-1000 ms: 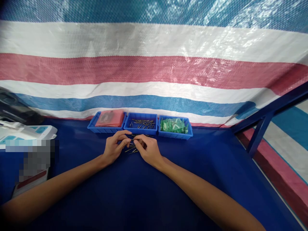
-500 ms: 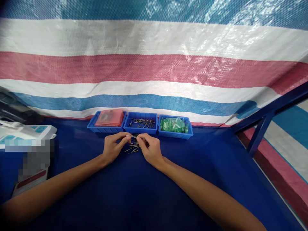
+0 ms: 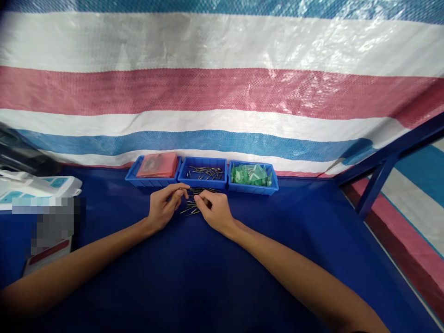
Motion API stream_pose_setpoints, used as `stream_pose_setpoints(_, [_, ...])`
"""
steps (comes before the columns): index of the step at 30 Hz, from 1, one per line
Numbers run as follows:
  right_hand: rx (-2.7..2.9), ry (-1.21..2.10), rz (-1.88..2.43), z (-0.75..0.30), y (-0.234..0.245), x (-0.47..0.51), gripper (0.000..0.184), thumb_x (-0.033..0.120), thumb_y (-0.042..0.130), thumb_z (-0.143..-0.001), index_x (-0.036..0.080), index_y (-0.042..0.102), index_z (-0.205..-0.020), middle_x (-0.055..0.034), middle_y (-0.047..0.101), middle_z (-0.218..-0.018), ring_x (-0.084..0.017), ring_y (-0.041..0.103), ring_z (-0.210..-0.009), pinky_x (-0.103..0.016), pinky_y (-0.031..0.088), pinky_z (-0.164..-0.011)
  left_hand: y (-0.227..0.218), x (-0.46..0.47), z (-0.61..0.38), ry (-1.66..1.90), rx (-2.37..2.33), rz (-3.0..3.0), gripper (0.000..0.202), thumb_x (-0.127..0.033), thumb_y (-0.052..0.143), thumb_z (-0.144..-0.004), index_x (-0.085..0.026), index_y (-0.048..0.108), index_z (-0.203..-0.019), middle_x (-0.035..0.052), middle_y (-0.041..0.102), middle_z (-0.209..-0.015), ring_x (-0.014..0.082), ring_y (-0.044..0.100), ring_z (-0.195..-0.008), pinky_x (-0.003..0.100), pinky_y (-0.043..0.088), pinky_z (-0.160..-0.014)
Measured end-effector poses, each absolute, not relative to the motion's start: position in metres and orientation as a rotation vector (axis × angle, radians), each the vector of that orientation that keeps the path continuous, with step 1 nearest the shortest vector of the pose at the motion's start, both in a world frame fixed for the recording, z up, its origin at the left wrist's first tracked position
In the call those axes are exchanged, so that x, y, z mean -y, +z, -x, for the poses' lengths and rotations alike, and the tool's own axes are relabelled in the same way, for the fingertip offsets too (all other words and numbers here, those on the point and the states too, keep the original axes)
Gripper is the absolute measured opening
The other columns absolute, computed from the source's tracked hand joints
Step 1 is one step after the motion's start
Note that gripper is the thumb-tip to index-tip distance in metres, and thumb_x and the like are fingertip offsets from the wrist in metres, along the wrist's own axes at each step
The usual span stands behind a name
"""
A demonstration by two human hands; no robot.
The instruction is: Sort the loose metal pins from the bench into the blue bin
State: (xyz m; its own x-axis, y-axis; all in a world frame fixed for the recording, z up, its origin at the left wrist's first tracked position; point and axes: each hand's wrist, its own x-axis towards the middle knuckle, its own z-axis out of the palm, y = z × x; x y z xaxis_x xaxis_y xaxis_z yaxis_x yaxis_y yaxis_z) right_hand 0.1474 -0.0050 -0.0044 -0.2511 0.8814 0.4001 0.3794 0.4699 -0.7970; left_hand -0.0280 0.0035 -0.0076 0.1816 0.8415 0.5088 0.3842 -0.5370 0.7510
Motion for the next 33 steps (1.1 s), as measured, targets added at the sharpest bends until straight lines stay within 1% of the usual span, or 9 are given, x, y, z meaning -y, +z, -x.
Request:
stream_pose_setpoints(2, [1.828, 0.708, 1.075, -0.1476, -0.0047, 0.0052, 0.034, 0.032, 0.047, -0.091, 0.018, 0.051, -0.060, 0.0043, 0.040, -0.051, -0.008, 0.037, -0.047, -0.023, 0.031, -0.052, -0.0074, -0.0037, 0.0285, 1.312, -1.187, -2.078, 0.024, -0.031, 0.051, -0.092, -0.018, 0.068, -0.102, 0.0016, 0.069, -0.077, 0.0090, 0.059, -0.060, 0.019, 0.048, -0.063])
stream_pose_setpoints(4, [1.817, 0.696, 1.080, -0.1478, -0.0052, 0.0054, 0.033, 0.032, 0.047, -0.090, 0.017, 0.054, -0.062, 0.0041, 0.042, -0.051, -0.008, 0.038, -0.048, -0.023, 0.032, -0.052, -0.0073, -0.0036, 0.0288, 1.318, -1.207, -2.127, 0.023, -0.031, 0.054, -0.090, -0.018, 0.069, -0.100, 0.0029, 0.071, -0.083, 0.0114, 0.062, -0.068, 0.020, 0.049, -0.069])
stream_pose_setpoints(9, [1.795, 0.689, 1.089, -0.1480, -0.0056, 0.0058, 0.028, 0.032, 0.048, -0.091, 0.017, 0.060, -0.070, 0.0025, 0.049, -0.056, -0.009, 0.042, -0.051, -0.023, 0.035, -0.055, -0.0079, -0.0044, 0.0287, 1.363, -1.200, -2.140, 0.020, -0.029, 0.057, -0.089, -0.017, 0.069, -0.099, 0.0030, 0.070, -0.083, 0.0116, 0.062, -0.069, 0.021, 0.049, -0.070])
stream_pose_setpoints(14, [1.752, 0.743, 1.076, -0.1475, -0.0074, 0.0058, 0.022, 0.032, 0.047, -0.091, 0.017, 0.062, -0.083, 0.0031, 0.048, -0.058, -0.009, 0.043, -0.051, -0.023, 0.036, -0.054, -0.0070, -0.0049, 0.0282, 1.369, -1.100, -2.150, 0.020, -0.024, 0.052, -0.091, -0.017, 0.068, -0.101, 0.0049, 0.070, -0.086, 0.0132, 0.063, -0.076, 0.023, 0.050, -0.072])
stream_pose_setpoints(17, [1.721, 0.776, 1.060, -0.1474, -0.0091, 0.0061, 0.020, 0.030, 0.047, -0.091, 0.017, 0.062, -0.092, 0.0044, 0.044, -0.057, -0.009, 0.041, -0.050, -0.023, 0.036, -0.053, -0.0081, -0.0041, 0.0277, 1.328, -1.133, -2.062, 0.020, -0.025, 0.053, -0.091, -0.018, 0.066, -0.104, 0.0040, 0.070, -0.086, 0.0128, 0.065, -0.074, 0.022, 0.051, -0.070])
stream_pose_setpoints(20, [1.713, 0.791, 1.053, -0.1475, -0.0096, 0.0065, 0.020, 0.030, 0.048, -0.090, 0.018, 0.061, -0.097, 0.0054, 0.042, -0.055, -0.010, 0.041, -0.049, -0.023, 0.036, -0.052, -0.0099, -0.0036, 0.0272, 1.318, -1.125, -2.023, 0.021, -0.025, 0.056, -0.089, -0.019, 0.063, -0.108, 0.0007, 0.069, -0.079, 0.0104, 0.065, -0.068, 0.019, 0.051, -0.068])
stream_pose_setpoints(24, [1.727, 0.804, 1.015, -0.1477, -0.0084, 0.0067, 0.018, 0.030, 0.050, -0.089, 0.017, 0.061, -0.096, 0.0050, 0.044, -0.056, -0.009, 0.042, -0.049, -0.023, 0.036, -0.053, -0.0111, -0.0040, 0.0268, 1.342, -1.094, -2.026, 0.022, -0.023, 0.058, -0.088, -0.019, 0.061, -0.110, -0.0013, 0.069, -0.076, 0.0087, 0.065, -0.067, 0.016, 0.050, -0.068])
stream_pose_setpoints(29, [1.735, 0.804, 1.012, -0.1473, -0.0077, 0.0054, 0.016, 0.029, 0.051, -0.088, 0.017, 0.061, -0.093, 0.0053, 0.043, -0.056, -0.009, 0.042, -0.049, -0.023, 0.036, -0.053, -0.0106, -0.0044, 0.0264, 1.328, -1.116, -2.036, 0.022, -0.025, 0.058, -0.088, -0.019, 0.061, -0.109, -0.0009, 0.071, -0.079, 0.0090, 0.067, -0.068, 0.016, 0.051, -0.068])
stream_pose_setpoints(33, [1.753, 0.783, 1.018, -0.1468, -0.0085, 0.0042, 0.016, 0.029, 0.051, -0.089, 0.017, 0.061, -0.091, 0.0056, 0.042, -0.056, -0.009, 0.041, -0.050, -0.023, 0.035, -0.053, -0.0097, -0.0039, 0.0258, 1.305, -1.124, -2.034, 0.023, -0.026, 0.057, -0.088, -0.020, 0.060, -0.111, -0.0016, 0.071, -0.080, 0.0080, 0.066, -0.065, 0.015, 0.051, -0.066])
